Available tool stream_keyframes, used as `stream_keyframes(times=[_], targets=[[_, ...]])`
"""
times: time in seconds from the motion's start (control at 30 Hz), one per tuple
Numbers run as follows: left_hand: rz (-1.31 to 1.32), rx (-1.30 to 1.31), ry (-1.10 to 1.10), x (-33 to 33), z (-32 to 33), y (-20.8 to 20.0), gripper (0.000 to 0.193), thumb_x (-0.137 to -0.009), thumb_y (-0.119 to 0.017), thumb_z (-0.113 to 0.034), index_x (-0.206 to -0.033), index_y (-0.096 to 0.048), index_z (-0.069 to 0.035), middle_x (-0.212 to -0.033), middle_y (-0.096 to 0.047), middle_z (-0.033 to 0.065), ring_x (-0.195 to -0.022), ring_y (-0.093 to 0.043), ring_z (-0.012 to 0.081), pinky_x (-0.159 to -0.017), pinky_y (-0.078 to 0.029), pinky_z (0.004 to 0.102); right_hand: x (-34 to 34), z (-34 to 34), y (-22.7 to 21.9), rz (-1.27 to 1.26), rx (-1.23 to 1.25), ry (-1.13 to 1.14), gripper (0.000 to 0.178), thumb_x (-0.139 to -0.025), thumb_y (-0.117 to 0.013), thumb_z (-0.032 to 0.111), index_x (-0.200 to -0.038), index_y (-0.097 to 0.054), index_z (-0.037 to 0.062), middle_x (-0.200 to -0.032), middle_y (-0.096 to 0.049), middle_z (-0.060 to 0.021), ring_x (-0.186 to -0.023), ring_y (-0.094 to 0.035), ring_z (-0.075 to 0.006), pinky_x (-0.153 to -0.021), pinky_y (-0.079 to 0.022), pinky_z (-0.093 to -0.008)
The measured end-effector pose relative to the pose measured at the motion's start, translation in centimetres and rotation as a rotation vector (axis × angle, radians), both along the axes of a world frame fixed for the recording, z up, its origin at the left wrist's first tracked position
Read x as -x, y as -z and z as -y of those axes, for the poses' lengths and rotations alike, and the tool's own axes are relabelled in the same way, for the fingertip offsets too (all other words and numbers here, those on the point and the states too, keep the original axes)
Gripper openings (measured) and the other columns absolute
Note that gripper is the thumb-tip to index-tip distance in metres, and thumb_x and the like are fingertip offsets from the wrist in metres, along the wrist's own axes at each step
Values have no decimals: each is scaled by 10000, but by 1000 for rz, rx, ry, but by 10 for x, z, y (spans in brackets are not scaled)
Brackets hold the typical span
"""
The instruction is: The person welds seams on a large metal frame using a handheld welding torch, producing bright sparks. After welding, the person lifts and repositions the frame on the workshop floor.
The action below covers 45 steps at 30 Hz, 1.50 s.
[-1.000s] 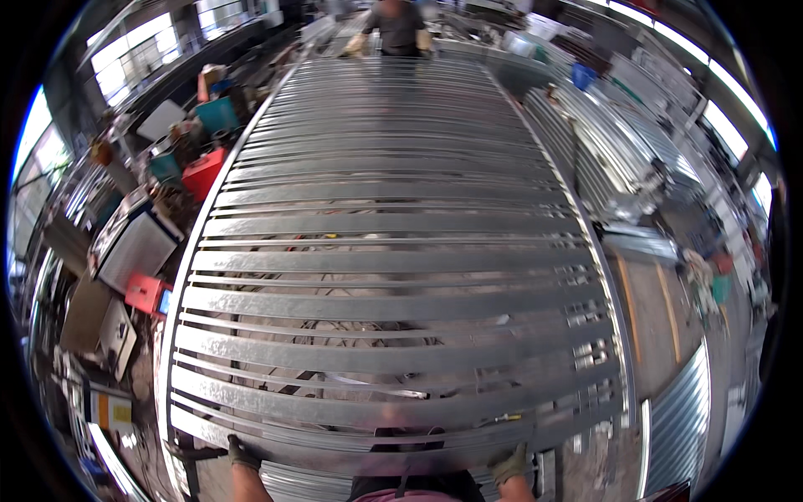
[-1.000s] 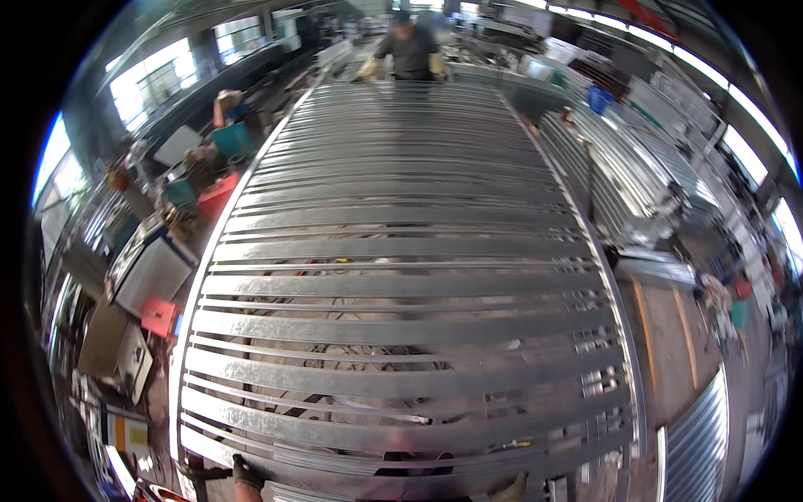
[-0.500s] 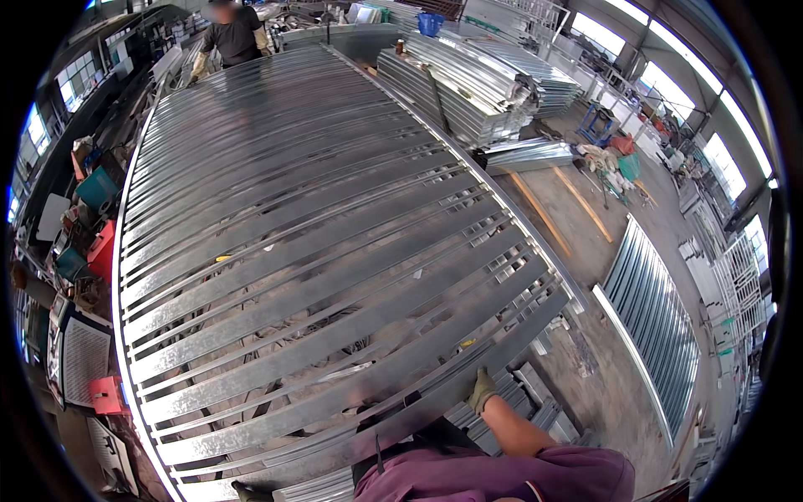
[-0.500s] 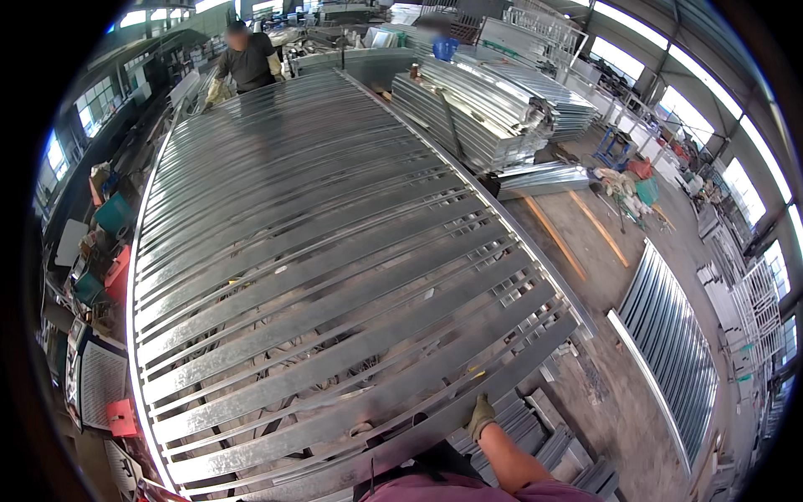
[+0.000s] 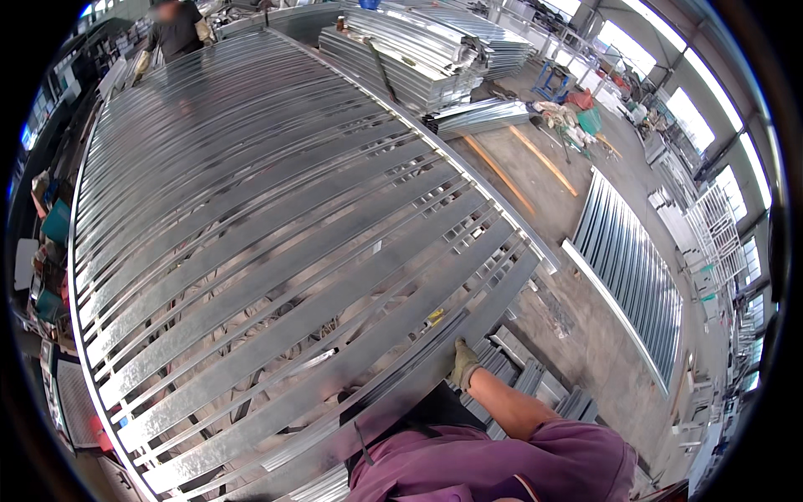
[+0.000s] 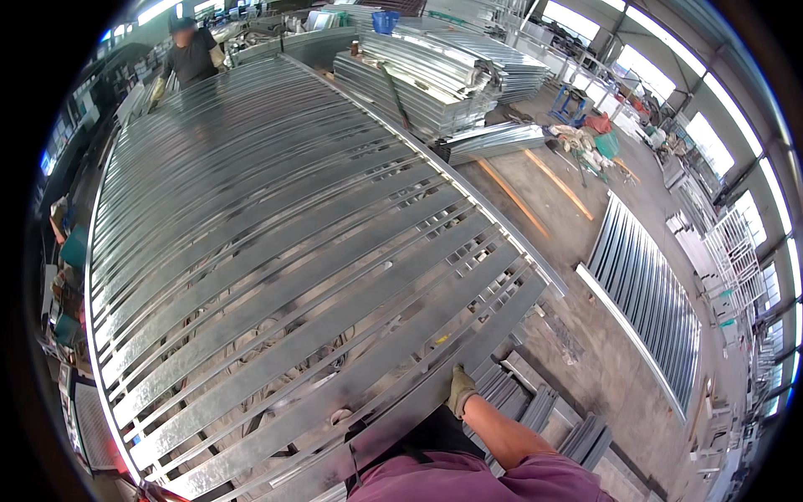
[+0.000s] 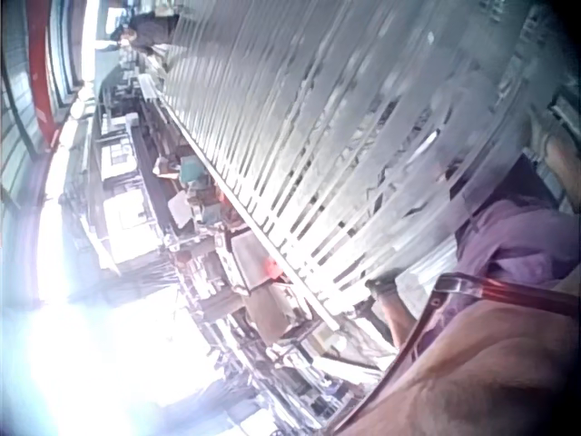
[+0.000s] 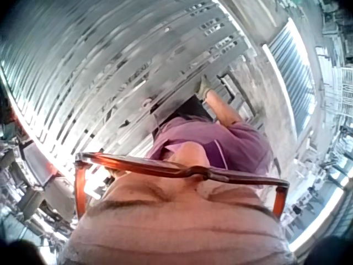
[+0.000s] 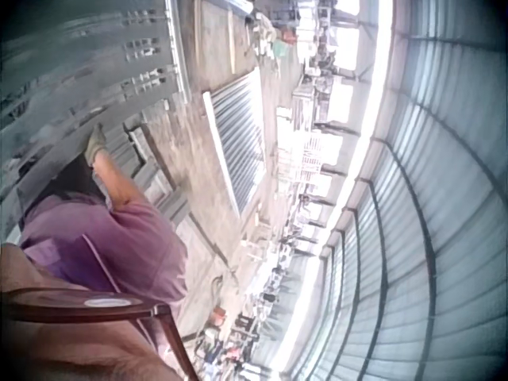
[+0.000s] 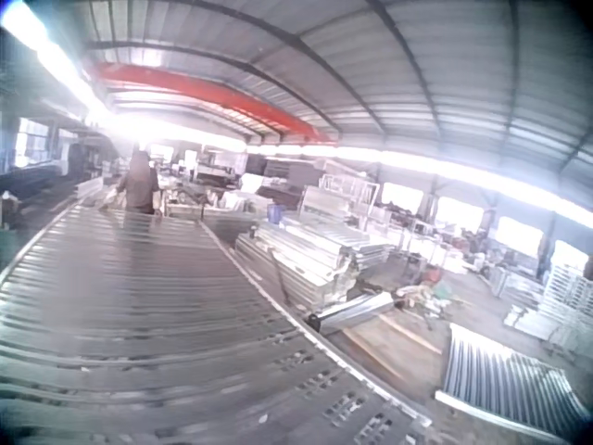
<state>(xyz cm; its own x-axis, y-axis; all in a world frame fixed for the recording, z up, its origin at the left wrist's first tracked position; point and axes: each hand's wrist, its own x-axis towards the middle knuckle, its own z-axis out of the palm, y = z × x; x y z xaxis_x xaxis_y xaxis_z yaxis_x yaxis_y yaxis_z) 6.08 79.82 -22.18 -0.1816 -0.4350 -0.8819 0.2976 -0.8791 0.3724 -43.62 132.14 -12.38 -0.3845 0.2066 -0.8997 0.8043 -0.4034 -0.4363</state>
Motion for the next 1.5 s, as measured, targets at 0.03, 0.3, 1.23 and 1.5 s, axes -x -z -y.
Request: stream_keyframes(times=[0.03, 0.3, 1.23, 1.5], targets=[[1, 0, -2, 5, -5, -5, 785, -951, -479, -737, -1430, -508, -116, -1389, -540, 154, -1288, -480, 378, -1170, -336, 608, 7, 1, -8, 10, 1, 0, 704, -1014, -566, 635, -1486, -488, 119, -1398, -626, -91, -1197, -666, -305, -977, -549, -588], [8, 30, -2, 48, -64, -29, 838, -933, -497, -755, -1480, -489, -121, -1465, -520, 160, -1352, -469, 389, -1193, -321, 609, 78, -72, -9, 1, -30, 30, 570, -1040, -548, 572, -1421, -528, 148, -1379, -632, -77, -1229, -644, -289, -999, -528, -582], [-145, -84, 13, 392, -432, -109, 841, -1011, -331, -678, -1586, -386, -66, -1591, -444, 223, -1478, -416, 417, -1213, -348, 593, 257, -459, 41, -482, -964, -177, 328, -941, -659, 381, -1032, -717, 71, -965, -738, -155, -920, -693, -331, -838, -522, -436], [-31, -9, 46, 443, -500, -115, 810, -1039, -358, -678, -1563, -402, -63, -1547, -493, 213, -1430, -481, 419, -1147, -451, 593, 203, -496, 29, -178, -1221, -868, 627, -999, -530, 531, -1351, -635, 23, -1394, -622, -245, -1327, -565, -397, -1148, -430, -451]])
